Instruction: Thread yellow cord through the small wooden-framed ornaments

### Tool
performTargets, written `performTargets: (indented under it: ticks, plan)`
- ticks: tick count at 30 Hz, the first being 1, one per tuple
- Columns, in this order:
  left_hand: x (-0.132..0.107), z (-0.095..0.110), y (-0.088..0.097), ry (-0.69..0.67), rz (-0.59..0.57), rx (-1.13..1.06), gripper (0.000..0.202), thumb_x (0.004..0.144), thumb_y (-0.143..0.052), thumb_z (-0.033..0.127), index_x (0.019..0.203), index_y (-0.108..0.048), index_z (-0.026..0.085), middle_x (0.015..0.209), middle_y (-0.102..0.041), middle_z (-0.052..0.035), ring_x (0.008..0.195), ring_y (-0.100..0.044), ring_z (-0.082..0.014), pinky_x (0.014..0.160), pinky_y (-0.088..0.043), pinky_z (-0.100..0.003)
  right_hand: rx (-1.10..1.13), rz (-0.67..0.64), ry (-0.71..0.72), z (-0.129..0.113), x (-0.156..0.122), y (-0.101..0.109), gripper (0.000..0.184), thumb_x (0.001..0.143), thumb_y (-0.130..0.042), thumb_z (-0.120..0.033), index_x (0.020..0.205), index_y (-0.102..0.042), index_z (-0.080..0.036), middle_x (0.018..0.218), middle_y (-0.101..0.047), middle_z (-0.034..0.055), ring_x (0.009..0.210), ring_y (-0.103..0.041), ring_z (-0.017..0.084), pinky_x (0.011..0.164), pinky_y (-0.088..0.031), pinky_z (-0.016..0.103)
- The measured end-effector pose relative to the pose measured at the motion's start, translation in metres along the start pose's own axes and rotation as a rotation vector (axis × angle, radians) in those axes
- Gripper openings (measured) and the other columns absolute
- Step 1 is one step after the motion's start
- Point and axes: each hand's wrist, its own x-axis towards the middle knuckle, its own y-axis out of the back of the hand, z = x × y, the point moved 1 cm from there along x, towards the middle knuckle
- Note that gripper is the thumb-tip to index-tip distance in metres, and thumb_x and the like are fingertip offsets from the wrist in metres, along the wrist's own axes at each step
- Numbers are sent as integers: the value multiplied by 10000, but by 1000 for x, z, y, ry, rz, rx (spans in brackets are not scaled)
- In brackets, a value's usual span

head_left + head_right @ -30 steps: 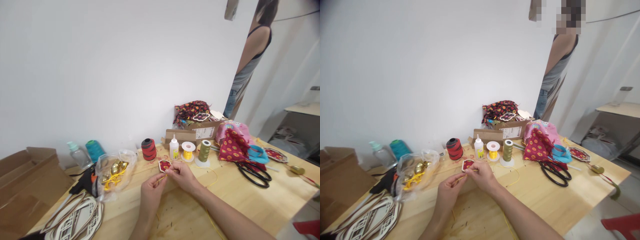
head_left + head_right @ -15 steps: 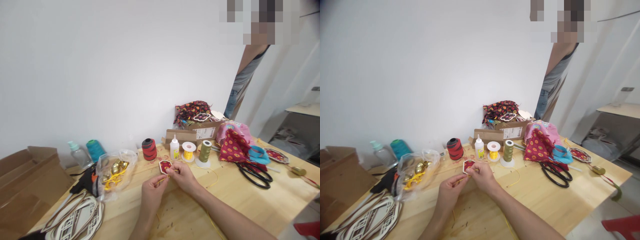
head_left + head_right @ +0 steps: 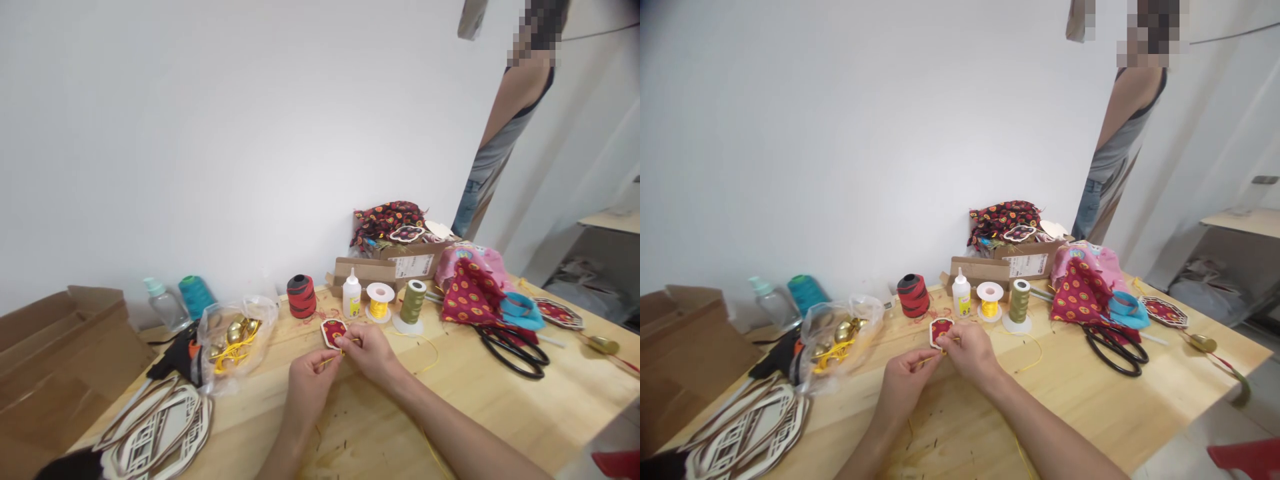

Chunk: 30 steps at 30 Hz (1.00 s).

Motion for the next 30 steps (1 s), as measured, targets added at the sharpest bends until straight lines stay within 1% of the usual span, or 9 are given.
performTargets:
  ticks: [7, 10, 13, 16, 18, 21, 23, 27, 30]
  plan:
    - [-1, 0, 1, 5, -17, 18, 296, 640, -559, 362, 700, -664, 92, 421, -168, 97, 395, -135, -52, 388, -100, -198, -40, 13, 34, -4, 0, 2, 246, 718, -499, -276, 503, -508, -158, 513, -464, -23, 508, -411, 91, 469, -286, 186]
    - [-1, 0, 1, 27, -2, 2, 301, 637, -560, 379, 693, -649, 97, 419, -169, 100, 393, -130, -51, 384, -97, -195, 170, -42, -106, -1, 2, 7, 307, 708, -492, -323, 456, -453, -152, 443, -378, -44, 431, -324, 68, 417, -233, 183]
    - [0, 1, 2, 56, 33, -16, 302, 629, -565, 382, 691, -637, 95, 414, -175, 105, 391, -130, -49, 381, -98, -189, 523, -202, -278, -1, 2, 12, 332, 716, -472, -358, 460, -431, -151, 397, -253, -79, 367, -184, 43, 365, -141, 184]
    - [1, 1, 4, 81, 54, -48, 303, 622, -568, 383, 683, -634, 94, 405, -170, 110, 383, -131, -47, 374, -100, -182, 779, -348, -360, -7, -1, 15, 226, 727, -452, -304, 588, -523, -140, 402, -218, -95, 359, -115, 42, 351, -80, 190]
    - [2, 0, 5, 82, 64, -80, 305, 615, -573, 384, 681, -637, 94, 401, -160, 114, 380, -129, -46, 370, -102, -177, 807, -406, -356, -11, -3, 14, 173, 718, -436, -245, 693, -567, -136, 381, -226, -101, 346, -117, 43, 347, -77, 189]
    - [4, -3, 6, 93, 61, -148, 288, 607, -577, 353, 713, -649, 95, 376, -193, 118, 365, -146, -45, 367, -119, -170, 683, -439, -278, -11, -4, 7, 203, 704, -427, -215, 806, -585, -139, 362, -236, -106, 329, -156, 44, 346, -105, 178]
    - [4, -3, 7, 93, 44, -207, 266, 611, -572, 312, 748, -656, 100, 357, -285, 107, 353, -219, -50, 370, -167, -168, 521, -409, -178, -8, -5, 2, 217, 700, -446, -219, 848, -590, -152, 383, -242, -102, 341, -183, 45, 356, -130, 172]
    - [4, 1, 9, 69, 10, -340, 223, 597, -586, 235, 761, -665, 106, 445, -520, 43, 461, -462, -104, 458, -330, -186, 139, -245, 54, -6, -6, 1, 204, 685, -483, -178, 835, -620, -195, 430, -341, -75, 398, -284, 58, 406, -220, 169]
    - [2, 5, 9, 69, -28, -417, 222, 595, -600, 230, 764, -666, 102, 431, -542, 38, 523, -530, -133, 529, -393, -209, -37, -152, 165, -9, -8, 4, 217, 671, -489, -142, 820, -628, -218, 470, -464, -51, 426, -371, 70, 443, -273, 172]
